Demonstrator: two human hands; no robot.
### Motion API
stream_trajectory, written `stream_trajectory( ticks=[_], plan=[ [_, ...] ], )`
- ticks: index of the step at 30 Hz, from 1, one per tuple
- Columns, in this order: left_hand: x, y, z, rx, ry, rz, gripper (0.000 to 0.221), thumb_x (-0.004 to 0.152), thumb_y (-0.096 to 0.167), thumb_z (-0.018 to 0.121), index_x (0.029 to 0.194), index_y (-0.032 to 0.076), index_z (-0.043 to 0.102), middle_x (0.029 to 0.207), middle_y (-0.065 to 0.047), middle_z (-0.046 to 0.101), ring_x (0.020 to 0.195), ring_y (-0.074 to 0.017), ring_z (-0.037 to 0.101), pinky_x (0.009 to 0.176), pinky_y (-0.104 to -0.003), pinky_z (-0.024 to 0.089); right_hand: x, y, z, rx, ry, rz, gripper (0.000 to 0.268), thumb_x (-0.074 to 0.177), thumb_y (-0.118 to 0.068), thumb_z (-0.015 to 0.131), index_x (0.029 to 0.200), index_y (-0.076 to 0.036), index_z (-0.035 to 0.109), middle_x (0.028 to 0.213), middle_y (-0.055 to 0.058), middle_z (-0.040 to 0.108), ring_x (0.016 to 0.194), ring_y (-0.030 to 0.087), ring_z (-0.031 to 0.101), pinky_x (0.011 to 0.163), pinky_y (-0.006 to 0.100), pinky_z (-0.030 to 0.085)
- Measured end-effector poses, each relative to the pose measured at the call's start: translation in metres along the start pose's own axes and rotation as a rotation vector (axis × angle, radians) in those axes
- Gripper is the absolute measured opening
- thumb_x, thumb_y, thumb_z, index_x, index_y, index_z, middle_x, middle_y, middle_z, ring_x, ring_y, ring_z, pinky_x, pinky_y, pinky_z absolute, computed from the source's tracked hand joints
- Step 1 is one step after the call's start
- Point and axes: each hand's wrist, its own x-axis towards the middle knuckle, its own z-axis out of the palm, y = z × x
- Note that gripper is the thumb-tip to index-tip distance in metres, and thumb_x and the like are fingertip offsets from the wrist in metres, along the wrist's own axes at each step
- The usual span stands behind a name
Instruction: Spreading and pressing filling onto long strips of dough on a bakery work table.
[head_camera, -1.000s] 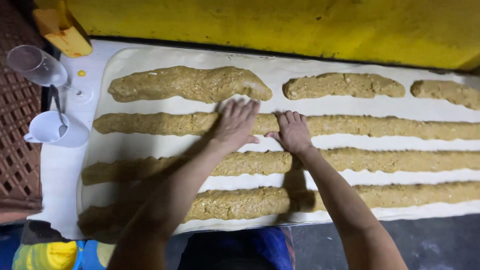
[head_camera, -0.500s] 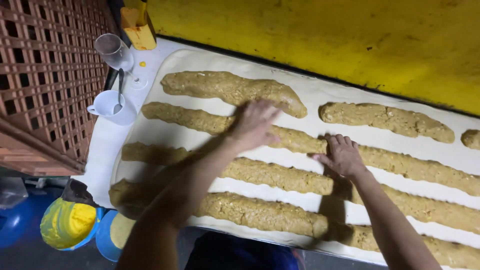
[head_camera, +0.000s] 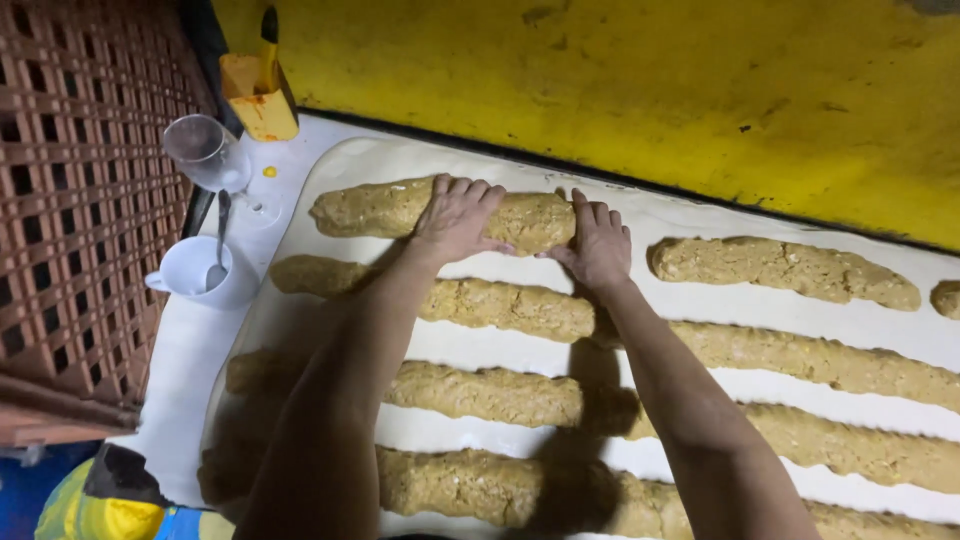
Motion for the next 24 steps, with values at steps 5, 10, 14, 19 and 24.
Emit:
stream_trajectory(
  ticks=[5, 10, 14, 19, 24],
  plan=[
    [0.016, -0.008, -0.001, -0.175, -0.036, -0.112, 0.069, 0.091, 0.077, 0.047, 0.129, 0.021, 0.060, 0.108, -0.005, 0.066, 0.108, -0.0282, 0.064, 0.102, -0.052, 0.041, 0.024, 0.022, -0.035, 0.138, -0.152, -0.071, 0.080, 0.078, -0.060, 0.079, 0.145, -0.023, 0.056, 0.121, 0.015, 0.064, 0.115, 0.040, 0.067, 0.092, 0.052, 0.056],
    [0.001, 0.052, -0.059, -0.091, -0.217, -0.108, 0.099, 0.092, 0.085, 0.040, 0.161, 0.014, 0.033, 0.157, -0.018, 0.047, 0.150, -0.0390, 0.032, 0.122, -0.064, 0.004, -0.015, 0.038, -0.049, -0.265, -0.139, -0.091, 0.072, 0.082, -0.059, 0.077, 0.147, -0.038, 0.053, 0.125, 0.005, 0.061, 0.121, 0.036, 0.062, 0.093, 0.054, 0.053],
    [0.017, 0.087, -0.046, -0.064, -0.210, 0.064, 0.121, 0.074, 0.065, 0.081, 0.164, 0.009, 0.022, 0.163, -0.020, 0.036, 0.150, -0.0415, 0.030, 0.119, -0.064, 0.017, -0.046, 0.029, -0.050, 0.031, -0.202, -0.013, 0.105, 0.086, -0.050, 0.077, 0.166, -0.029, 0.013, 0.152, 0.014, 0.040, 0.143, 0.042, 0.039, 0.113, 0.064, 0.035],
    [0.058, 0.076, 0.013, -0.136, -0.146, -0.003, 0.114, 0.068, 0.070, 0.082, 0.156, 0.013, 0.037, 0.146, -0.013, 0.054, 0.131, -0.0361, 0.052, 0.098, -0.070, 0.036, -0.030, 0.053, -0.032, 0.057, -0.120, -0.019, 0.089, 0.089, -0.059, 0.073, 0.158, -0.018, 0.034, 0.130, 0.012, 0.050, 0.129, 0.038, 0.050, 0.109, 0.059, 0.040],
    [0.056, 0.088, 0.012, -0.164, -0.111, -0.044, 0.072, 0.082, 0.063, 0.074, 0.142, 0.027, 0.055, 0.121, 0.000, 0.067, 0.121, -0.0247, 0.059, 0.109, -0.063, 0.026, -0.027, 0.077, -0.070, -0.121, -0.138, -0.103, 0.064, 0.087, -0.054, 0.075, 0.143, -0.032, 0.054, 0.121, 0.004, 0.053, 0.120, 0.031, 0.051, 0.099, 0.050, 0.041]
  ],
)
